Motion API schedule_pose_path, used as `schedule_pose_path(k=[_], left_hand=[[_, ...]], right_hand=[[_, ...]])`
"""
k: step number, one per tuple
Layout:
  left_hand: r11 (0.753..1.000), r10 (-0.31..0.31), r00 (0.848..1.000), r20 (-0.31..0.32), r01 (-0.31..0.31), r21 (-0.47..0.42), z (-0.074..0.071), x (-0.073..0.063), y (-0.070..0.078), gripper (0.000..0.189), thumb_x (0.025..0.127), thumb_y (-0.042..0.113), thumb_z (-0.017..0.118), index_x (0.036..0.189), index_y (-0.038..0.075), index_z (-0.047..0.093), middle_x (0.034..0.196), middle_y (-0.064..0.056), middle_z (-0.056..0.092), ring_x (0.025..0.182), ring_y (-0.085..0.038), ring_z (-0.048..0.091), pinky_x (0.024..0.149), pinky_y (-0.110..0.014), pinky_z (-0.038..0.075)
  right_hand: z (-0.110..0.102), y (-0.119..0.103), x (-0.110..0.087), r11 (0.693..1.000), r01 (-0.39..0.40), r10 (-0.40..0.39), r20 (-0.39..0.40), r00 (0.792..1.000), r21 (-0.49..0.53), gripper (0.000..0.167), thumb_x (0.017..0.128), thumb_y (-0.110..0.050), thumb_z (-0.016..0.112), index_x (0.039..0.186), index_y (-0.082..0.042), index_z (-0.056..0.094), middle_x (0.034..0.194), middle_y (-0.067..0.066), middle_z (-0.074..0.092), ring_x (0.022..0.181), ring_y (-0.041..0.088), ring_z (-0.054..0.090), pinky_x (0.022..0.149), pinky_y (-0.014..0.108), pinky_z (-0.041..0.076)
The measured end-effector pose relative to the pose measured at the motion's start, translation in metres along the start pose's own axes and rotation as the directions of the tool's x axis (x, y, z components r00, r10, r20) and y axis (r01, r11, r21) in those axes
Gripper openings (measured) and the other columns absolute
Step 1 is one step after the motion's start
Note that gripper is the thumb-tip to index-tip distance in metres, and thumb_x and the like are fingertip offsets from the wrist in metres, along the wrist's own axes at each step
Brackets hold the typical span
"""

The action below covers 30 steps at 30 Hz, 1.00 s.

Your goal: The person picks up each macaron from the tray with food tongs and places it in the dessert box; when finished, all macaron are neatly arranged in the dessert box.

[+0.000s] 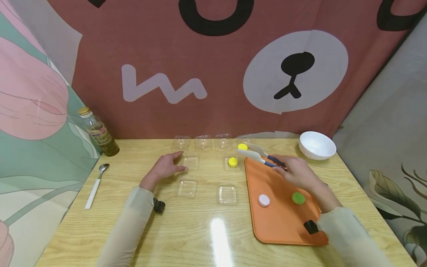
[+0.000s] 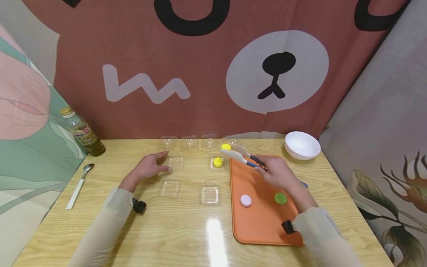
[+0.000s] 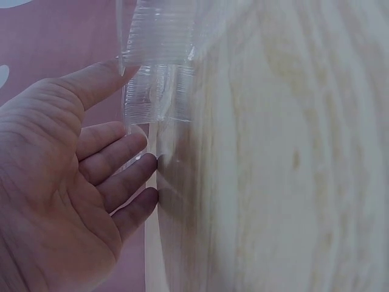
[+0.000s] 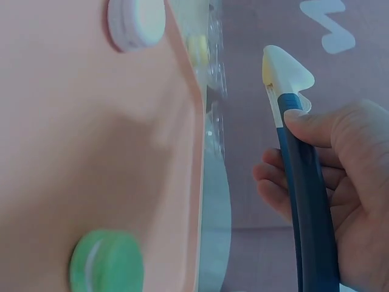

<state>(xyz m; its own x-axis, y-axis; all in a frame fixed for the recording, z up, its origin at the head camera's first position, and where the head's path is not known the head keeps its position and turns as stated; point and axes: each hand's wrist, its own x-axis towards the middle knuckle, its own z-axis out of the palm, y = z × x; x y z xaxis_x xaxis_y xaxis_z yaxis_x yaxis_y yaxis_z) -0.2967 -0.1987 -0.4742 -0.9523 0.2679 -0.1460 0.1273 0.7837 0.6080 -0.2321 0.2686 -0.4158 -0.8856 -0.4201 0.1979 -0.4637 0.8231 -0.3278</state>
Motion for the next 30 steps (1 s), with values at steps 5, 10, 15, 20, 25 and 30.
schedule_pose_path(k=[5,10,15,20,25,30], left_hand=[[1.000,-0.005,1.000,-0.005,0.005,0.002,0.000,0.002,-0.001,0.085,0.089,0.045,0.076,0.158,0.015,0.037,0.163,-0.015,0.037,0.150,-0.038,0.033,0.122,-0.056,0.032],[1.000,-0.012,1.000,-0.003,0.012,-0.003,0.001,0.002,-0.001,0.085,0.089,0.045,0.076,0.158,0.016,0.037,0.163,-0.015,0.036,0.148,-0.038,0.037,0.122,-0.056,0.031],[1.000,-0.010,1.000,-0.002,0.010,0.000,0.001,0.001,-0.002,0.085,0.089,0.044,0.076,0.158,0.016,0.036,0.163,-0.016,0.036,0.150,-0.039,0.033,0.122,-0.056,0.031],[1.000,-0.012,1.000,-0.001,0.012,-0.001,0.001,-0.001,0.001,0.085,0.089,0.043,0.076,0.159,0.015,0.036,0.163,-0.016,0.036,0.150,-0.039,0.033,0.123,-0.056,0.030],[1.000,-0.017,1.000,-0.008,0.017,0.009,-0.001,-0.003,0.001,0.084,0.090,0.042,0.076,0.158,0.014,0.037,0.163,-0.016,0.036,0.150,-0.039,0.032,0.122,-0.056,0.030],[1.000,-0.003,1.000,-0.003,0.003,0.008,0.000,-0.001,0.001,0.084,0.090,0.041,0.076,0.158,0.013,0.037,0.162,-0.016,0.036,0.150,-0.040,0.032,0.122,-0.056,0.030]], right_hand=[[0.004,-0.006,0.015,0.999,0.046,-0.047,-0.007,0.999,-0.015,0.037,0.094,-0.015,0.072,0.129,-0.006,0.067,0.089,0.003,0.071,0.068,0.014,0.052,0.062,0.028,0.042],[0.006,-0.011,0.028,0.998,0.067,-0.066,0.010,0.998,-0.023,0.042,0.095,-0.017,0.071,0.135,-0.005,0.064,0.100,0.009,0.075,0.069,0.015,0.053,0.062,0.029,0.042],[0.009,-0.019,0.039,0.998,0.070,-0.070,0.049,0.996,-0.006,0.046,0.097,-0.019,0.069,0.139,-0.003,0.061,0.102,0.009,0.075,0.069,0.014,0.053,0.061,0.028,0.041],[0.017,-0.029,0.050,0.995,0.100,-0.100,0.064,0.993,0.002,0.047,0.097,-0.019,0.069,0.139,-0.001,0.060,0.102,0.009,0.075,0.067,0.012,0.052,0.061,0.029,0.043],[0.028,-0.041,0.062,0.989,0.150,-0.150,0.055,0.987,0.000,0.042,0.095,-0.017,0.071,0.134,-0.001,0.064,0.099,0.009,0.075,0.071,0.013,0.061,0.064,0.033,0.051],[0.037,-0.051,0.067,0.984,0.180,-0.179,0.067,0.982,-0.014,0.040,0.095,-0.015,0.071,0.132,-0.001,0.064,0.098,0.010,0.075,0.074,0.014,0.065,0.063,0.032,0.054]])
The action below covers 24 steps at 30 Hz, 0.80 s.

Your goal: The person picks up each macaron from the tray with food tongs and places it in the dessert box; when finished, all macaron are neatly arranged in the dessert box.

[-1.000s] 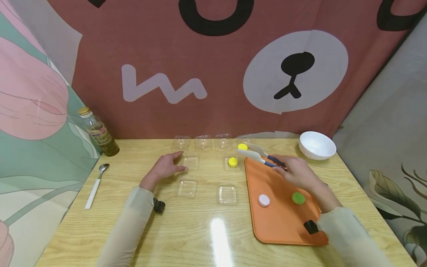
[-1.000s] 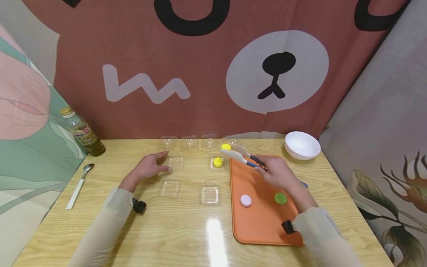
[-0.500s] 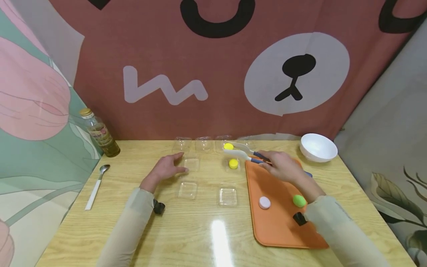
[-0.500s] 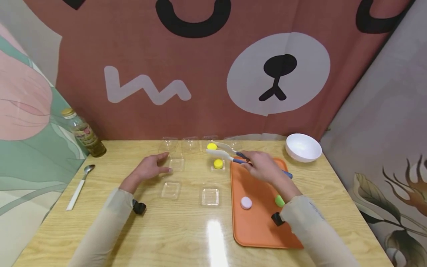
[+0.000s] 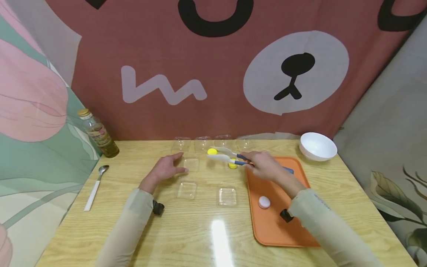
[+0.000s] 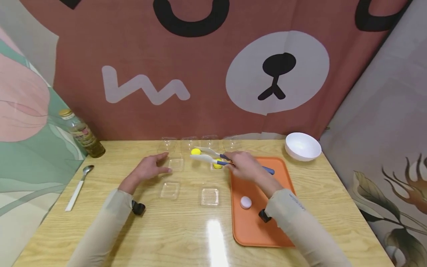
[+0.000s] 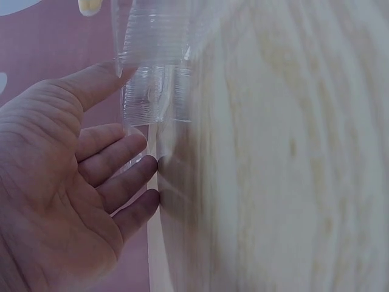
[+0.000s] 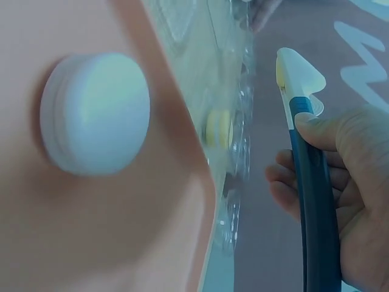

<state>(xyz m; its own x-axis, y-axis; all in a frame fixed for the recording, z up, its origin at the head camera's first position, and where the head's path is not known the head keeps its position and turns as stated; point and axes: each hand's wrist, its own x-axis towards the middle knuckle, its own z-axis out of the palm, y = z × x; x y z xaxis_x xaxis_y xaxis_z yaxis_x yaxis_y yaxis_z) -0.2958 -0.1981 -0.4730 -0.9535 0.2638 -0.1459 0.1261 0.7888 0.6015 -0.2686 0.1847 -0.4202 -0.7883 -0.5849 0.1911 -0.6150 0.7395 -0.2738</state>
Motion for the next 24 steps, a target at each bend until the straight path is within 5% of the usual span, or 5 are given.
schedule_pose_path(k=[16,24], left_hand=[[1.000,-0.013,1.000,0.001,0.013,0.016,0.000,0.000,0.004,0.084,0.088,0.042,0.077,0.157,0.014,0.039,0.161,-0.015,0.040,0.147,-0.037,0.040,0.121,-0.056,0.034],[1.000,0.008,1.000,-0.001,-0.008,0.025,0.001,0.002,0.005,0.082,0.089,0.042,0.077,0.157,0.014,0.040,0.159,-0.015,0.043,0.142,-0.036,0.046,0.118,-0.055,0.037]], right_hand=[[0.015,-0.023,0.027,0.998,0.046,-0.042,0.089,0.995,-0.041,0.043,0.099,-0.019,0.067,0.138,-0.001,0.060,0.108,0.012,0.075,0.069,0.012,0.059,0.064,0.031,0.051],[0.022,-0.027,0.038,0.998,0.051,-0.046,0.104,0.993,-0.039,0.042,0.097,-0.017,0.069,0.136,-0.002,0.061,0.101,0.011,0.074,0.060,0.009,0.051,0.058,0.027,0.045]])
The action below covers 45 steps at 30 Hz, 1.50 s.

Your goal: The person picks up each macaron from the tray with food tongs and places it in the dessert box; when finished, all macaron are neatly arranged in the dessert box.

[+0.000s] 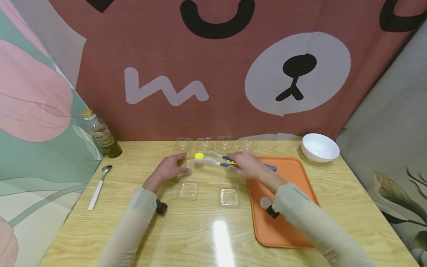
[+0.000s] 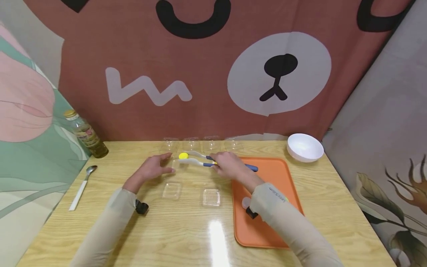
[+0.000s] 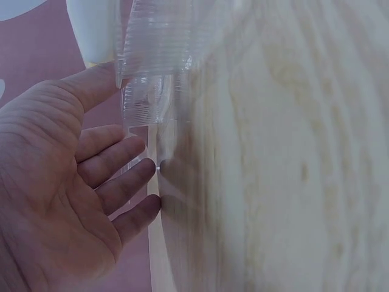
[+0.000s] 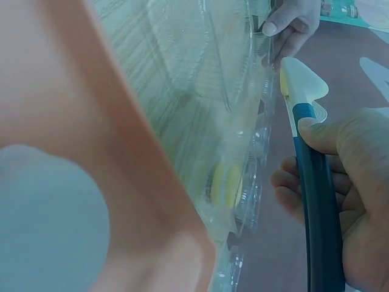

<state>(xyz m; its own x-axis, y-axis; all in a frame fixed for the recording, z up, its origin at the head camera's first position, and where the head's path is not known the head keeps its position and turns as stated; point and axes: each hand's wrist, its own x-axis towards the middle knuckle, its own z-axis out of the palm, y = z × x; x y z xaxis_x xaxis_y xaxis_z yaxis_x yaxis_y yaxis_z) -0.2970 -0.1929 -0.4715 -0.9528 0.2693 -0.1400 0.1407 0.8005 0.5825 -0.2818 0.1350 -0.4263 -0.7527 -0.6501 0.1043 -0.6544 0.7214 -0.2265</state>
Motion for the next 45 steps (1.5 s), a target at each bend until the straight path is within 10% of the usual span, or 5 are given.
schedule_pose_path(k=[28,45], left_hand=[[1.000,-0.003,1.000,-0.003,0.003,0.028,0.002,0.000,0.005,0.082,0.088,0.044,0.077,0.156,0.016,0.042,0.157,-0.015,0.046,0.123,-0.031,0.056,0.114,-0.054,0.042],[0.999,0.001,1.000,-0.009,0.000,0.046,0.002,0.000,0.005,0.082,0.088,0.044,0.077,0.156,0.015,0.041,0.157,-0.018,0.045,0.137,-0.038,0.051,0.115,-0.055,0.041]], right_hand=[[0.008,-0.011,0.013,0.999,-0.047,0.049,0.164,0.985,-0.015,0.047,0.096,-0.023,0.072,0.136,-0.001,0.061,0.112,0.015,0.074,0.085,0.020,0.068,0.076,0.039,0.058],[0.007,-0.010,0.012,1.000,-0.013,0.011,0.098,0.995,0.019,0.043,0.097,-0.017,0.069,0.136,-0.001,0.061,0.116,0.016,0.073,0.076,0.014,0.065,0.068,0.031,0.056]])
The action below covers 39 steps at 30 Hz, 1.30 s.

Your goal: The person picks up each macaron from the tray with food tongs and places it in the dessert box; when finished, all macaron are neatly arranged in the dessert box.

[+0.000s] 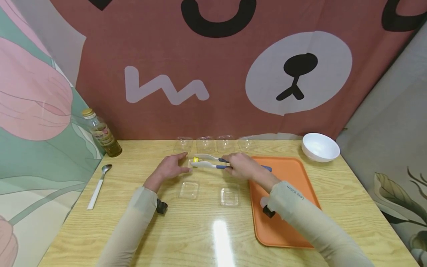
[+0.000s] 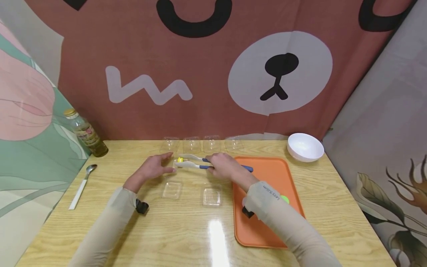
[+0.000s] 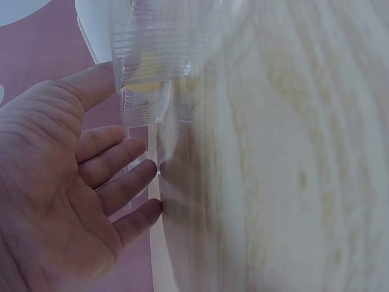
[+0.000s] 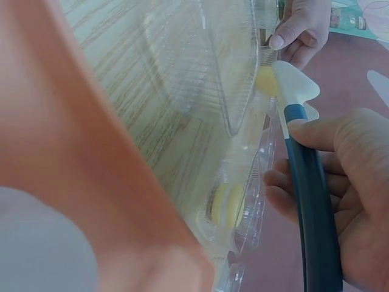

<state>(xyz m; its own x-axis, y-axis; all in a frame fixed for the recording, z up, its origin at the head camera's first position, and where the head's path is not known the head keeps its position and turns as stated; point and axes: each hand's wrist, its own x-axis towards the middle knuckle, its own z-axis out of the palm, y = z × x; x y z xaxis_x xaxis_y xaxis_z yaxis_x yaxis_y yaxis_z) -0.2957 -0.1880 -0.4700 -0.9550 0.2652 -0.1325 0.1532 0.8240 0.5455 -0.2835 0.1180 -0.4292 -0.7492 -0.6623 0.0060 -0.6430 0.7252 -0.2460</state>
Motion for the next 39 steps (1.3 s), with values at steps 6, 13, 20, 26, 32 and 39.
schedule_pose_path(k=[6,13,20,26,32,39], left_hand=[[1.000,-0.003,1.000,0.005,0.003,-0.018,0.000,0.000,0.001,0.083,0.089,0.044,0.076,0.157,0.015,0.040,0.158,-0.017,0.043,0.144,-0.041,0.043,0.116,-0.057,0.039],[0.998,-0.014,1.000,0.016,0.015,-0.059,-0.001,-0.003,-0.005,0.089,0.089,0.045,0.076,0.160,0.016,0.032,0.160,-0.011,0.042,0.149,-0.039,0.035,0.120,-0.057,0.035],[0.997,0.013,1.000,0.015,-0.012,-0.082,-0.007,-0.015,-0.014,0.088,0.090,0.048,0.073,0.160,0.012,0.032,0.160,-0.014,0.042,0.139,-0.040,0.047,0.117,-0.057,0.038],[0.997,0.018,0.999,0.028,-0.016,-0.076,-0.009,-0.026,-0.024,0.085,0.092,0.049,0.071,0.158,0.010,0.036,0.160,-0.016,0.040,0.146,-0.040,0.039,0.118,-0.059,0.036],[0.997,0.035,0.998,0.045,-0.031,-0.073,-0.010,-0.036,-0.029,0.081,0.093,0.049,0.070,0.156,0.009,0.040,0.161,-0.016,0.040,0.150,-0.041,0.033,0.121,-0.058,0.031],[0.998,0.034,0.998,0.062,-0.030,-0.056,-0.010,-0.050,-0.031,0.080,0.091,0.051,0.070,0.154,0.010,0.043,0.158,-0.015,0.044,0.148,-0.042,0.036,0.120,-0.058,0.033]], right_hand=[[-0.002,0.005,-0.006,1.000,0.001,-0.001,-0.044,0.999,0.010,0.045,0.097,-0.016,0.069,0.137,0.001,0.060,0.114,0.017,0.074,0.065,0.011,0.058,0.059,0.025,0.049],[-0.011,0.012,-0.016,0.999,-0.021,0.025,-0.083,0.996,0.050,0.045,0.096,-0.015,0.070,0.137,0.002,0.060,0.107,0.016,0.074,0.063,0.010,0.053,0.057,0.024,0.045],[-0.018,0.027,-0.037,0.994,-0.079,0.088,-0.125,0.988,0.071,0.047,0.095,-0.015,0.071,0.137,0.003,0.060,0.115,0.019,0.074,0.079,0.018,0.069,0.061,0.027,0.051],[-0.023,0.042,-0.060,0.989,-0.123,0.135,-0.159,0.978,0.084,0.048,0.094,-0.016,0.072,0.138,0.002,0.060,0.113,0.019,0.074,0.076,0.016,0.067,0.061,0.029,0.051],[-0.030,0.056,-0.088,0.975,-0.193,0.210,-0.167,0.963,0.112,0.048,0.095,-0.020,0.071,0.140,-0.006,0.061,0.102,0.011,0.075,0.064,0.015,0.052,0.056,0.028,0.040],[-0.028,0.074,-0.124,0.971,-0.218,0.233,-0.202,0.951,0.093,0.043,0.093,-0.018,0.074,0.135,-0.014,0.067,0.100,0.006,0.076,0.067,0.013,0.053,0.058,0.026,0.040]])
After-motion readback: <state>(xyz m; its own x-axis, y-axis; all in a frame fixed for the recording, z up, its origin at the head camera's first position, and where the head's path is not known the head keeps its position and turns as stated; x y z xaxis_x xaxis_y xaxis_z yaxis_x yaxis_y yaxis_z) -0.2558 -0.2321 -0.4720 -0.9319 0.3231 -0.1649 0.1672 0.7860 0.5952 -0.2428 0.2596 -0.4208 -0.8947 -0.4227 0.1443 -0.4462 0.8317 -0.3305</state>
